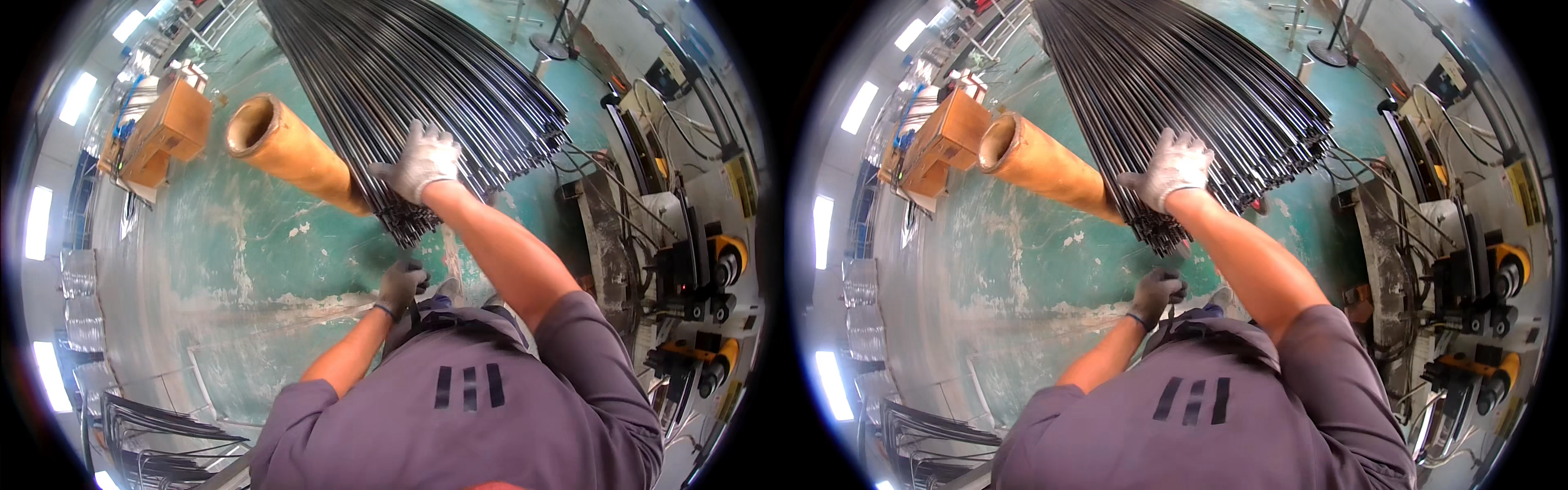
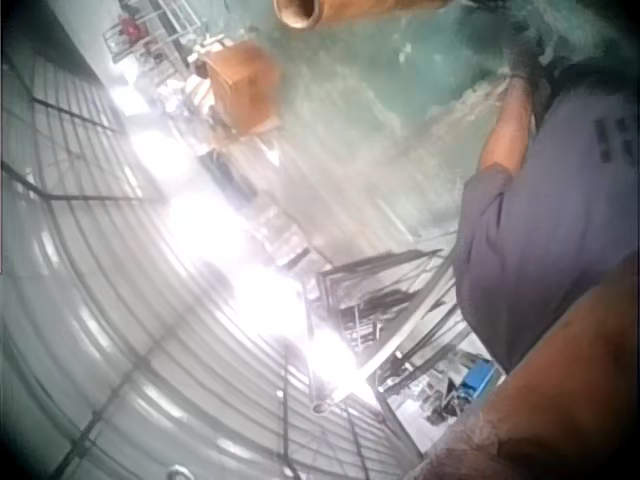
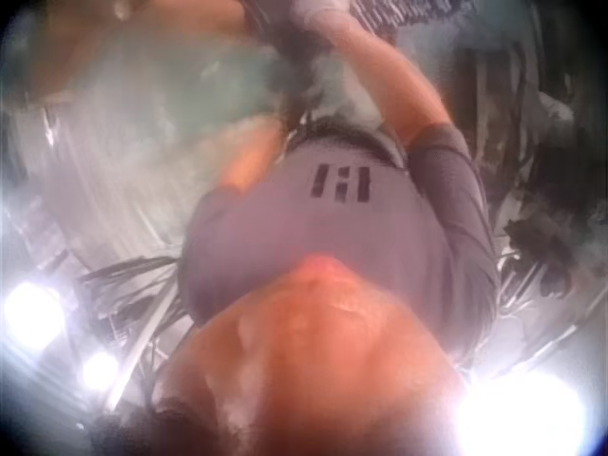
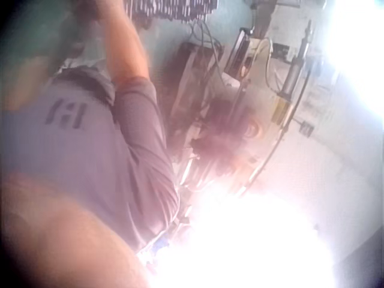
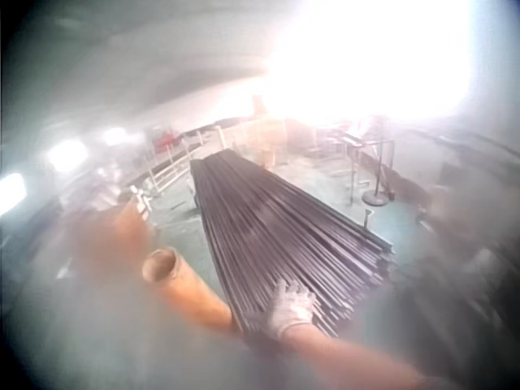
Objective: The person repeatedly picks up bundles of long metal rods from a floor pile and feeds them into a yellow industrial bending machine. They align the rods in the machine's clamps, operate the bending mechanism, and then remove the bent rods to place them on a nearby rack.
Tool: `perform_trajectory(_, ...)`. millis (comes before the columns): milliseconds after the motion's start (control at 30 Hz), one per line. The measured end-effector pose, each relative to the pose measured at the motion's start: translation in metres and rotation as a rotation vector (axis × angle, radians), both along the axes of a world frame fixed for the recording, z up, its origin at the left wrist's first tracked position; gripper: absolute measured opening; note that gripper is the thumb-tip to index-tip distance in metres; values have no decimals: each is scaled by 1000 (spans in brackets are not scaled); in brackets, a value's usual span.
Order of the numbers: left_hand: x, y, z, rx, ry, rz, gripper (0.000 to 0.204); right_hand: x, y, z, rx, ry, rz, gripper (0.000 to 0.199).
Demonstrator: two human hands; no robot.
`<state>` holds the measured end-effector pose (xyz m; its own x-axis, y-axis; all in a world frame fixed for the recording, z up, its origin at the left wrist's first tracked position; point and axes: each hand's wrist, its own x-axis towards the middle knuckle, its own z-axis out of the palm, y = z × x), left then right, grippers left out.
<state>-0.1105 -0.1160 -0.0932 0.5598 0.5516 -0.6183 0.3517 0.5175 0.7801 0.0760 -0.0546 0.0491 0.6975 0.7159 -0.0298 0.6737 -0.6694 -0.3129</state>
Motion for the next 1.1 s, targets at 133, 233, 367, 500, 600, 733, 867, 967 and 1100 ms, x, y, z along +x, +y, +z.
perform_trajectory(133,-25,-27,-24,-232,-23,138,29,-29,34,16,-161,16,44,105)
perform_trajectory(233,-27,-36,-27,-349,-6,157,32,-15,40,26,-214,112,65,109)
perform_trajectory(367,-13,-24,-27,-186,16,85,31,24,37,12,-187,201,28,82)
perform_trajectory(500,14,-11,-14,-185,-12,40,29,34,32,-1,-166,171,142,54)
perform_trajectory(600,35,-12,2,-153,-56,-63,27,46,26,6,-229,249,199,46)
perform_trajectory(733,53,-21,-2,-139,-135,-155,23,65,24,-2,-290,265,204,43)
perform_trajectory(867,52,-23,1,-133,-147,-172,23,87,16,-4,-246,343,171,41)
perform_trajectory(967,42,-19,3,-131,-131,-76,21,94,1,24,-131,733,135,25)
perform_trajectory(1100,28,-15,3,-177,-116,-95,22,110,-11,-3,234,1235,69,21)
